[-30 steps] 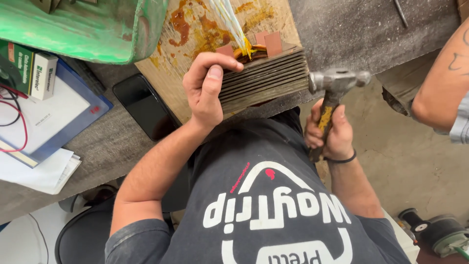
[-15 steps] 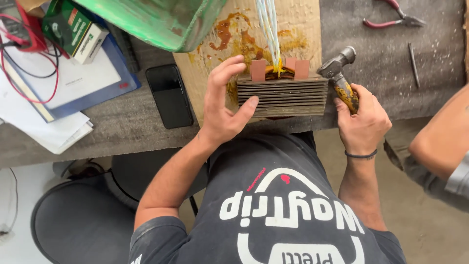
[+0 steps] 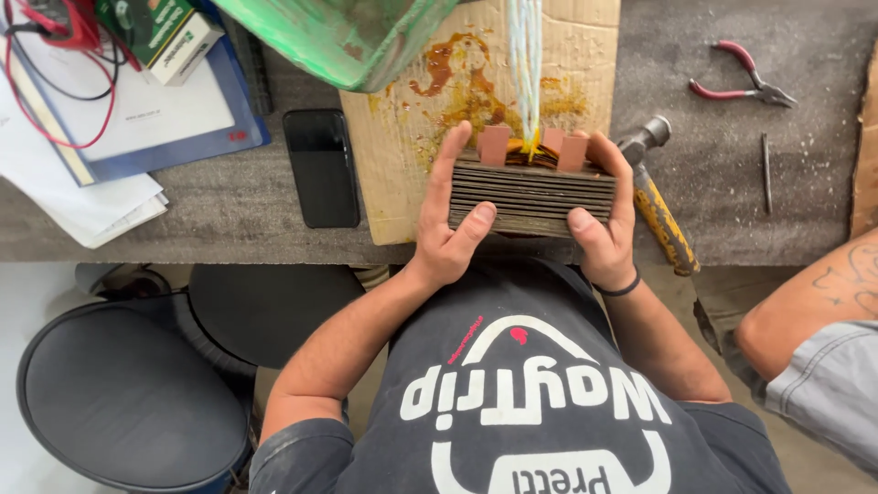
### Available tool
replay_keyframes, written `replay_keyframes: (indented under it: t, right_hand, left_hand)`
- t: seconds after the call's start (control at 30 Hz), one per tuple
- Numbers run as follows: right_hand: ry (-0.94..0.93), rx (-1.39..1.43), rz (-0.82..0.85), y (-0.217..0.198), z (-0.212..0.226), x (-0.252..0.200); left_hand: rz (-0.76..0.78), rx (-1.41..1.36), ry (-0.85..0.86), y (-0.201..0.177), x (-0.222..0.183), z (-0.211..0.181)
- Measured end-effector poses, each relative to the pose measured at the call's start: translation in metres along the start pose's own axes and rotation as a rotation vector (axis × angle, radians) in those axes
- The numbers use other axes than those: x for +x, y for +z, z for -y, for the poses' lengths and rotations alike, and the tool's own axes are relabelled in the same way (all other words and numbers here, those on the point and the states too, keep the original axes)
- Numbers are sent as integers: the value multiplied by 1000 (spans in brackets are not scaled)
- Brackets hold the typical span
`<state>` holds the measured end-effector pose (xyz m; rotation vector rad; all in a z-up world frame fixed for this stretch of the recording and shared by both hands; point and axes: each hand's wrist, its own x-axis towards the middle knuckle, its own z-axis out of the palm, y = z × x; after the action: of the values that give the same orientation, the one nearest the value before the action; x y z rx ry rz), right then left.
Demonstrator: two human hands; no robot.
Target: Assembling a laminated metal core by inserting plates and seating them with a hammer
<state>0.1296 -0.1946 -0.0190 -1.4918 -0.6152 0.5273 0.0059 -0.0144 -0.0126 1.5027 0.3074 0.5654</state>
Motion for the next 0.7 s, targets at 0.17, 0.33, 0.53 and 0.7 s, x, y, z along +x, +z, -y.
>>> replay_keyframes:
  t: [0.17,0.33,0.53,0.7]
  right_hand:
    - [-123,193,-126,9,-23,1]
    - [-164,239,-199,6,-44,-4]
    - [-206,173,-213,9,-41,-1]
    - [-304,-145,-221,13,-13,-1]
  left_hand:
    - [21,-75,34,-4,0,11]
    - [38,-92,58,-5,5,11]
    - [34,5,149,-13,13,12]
    - [54,438,591,-70,96,-6]
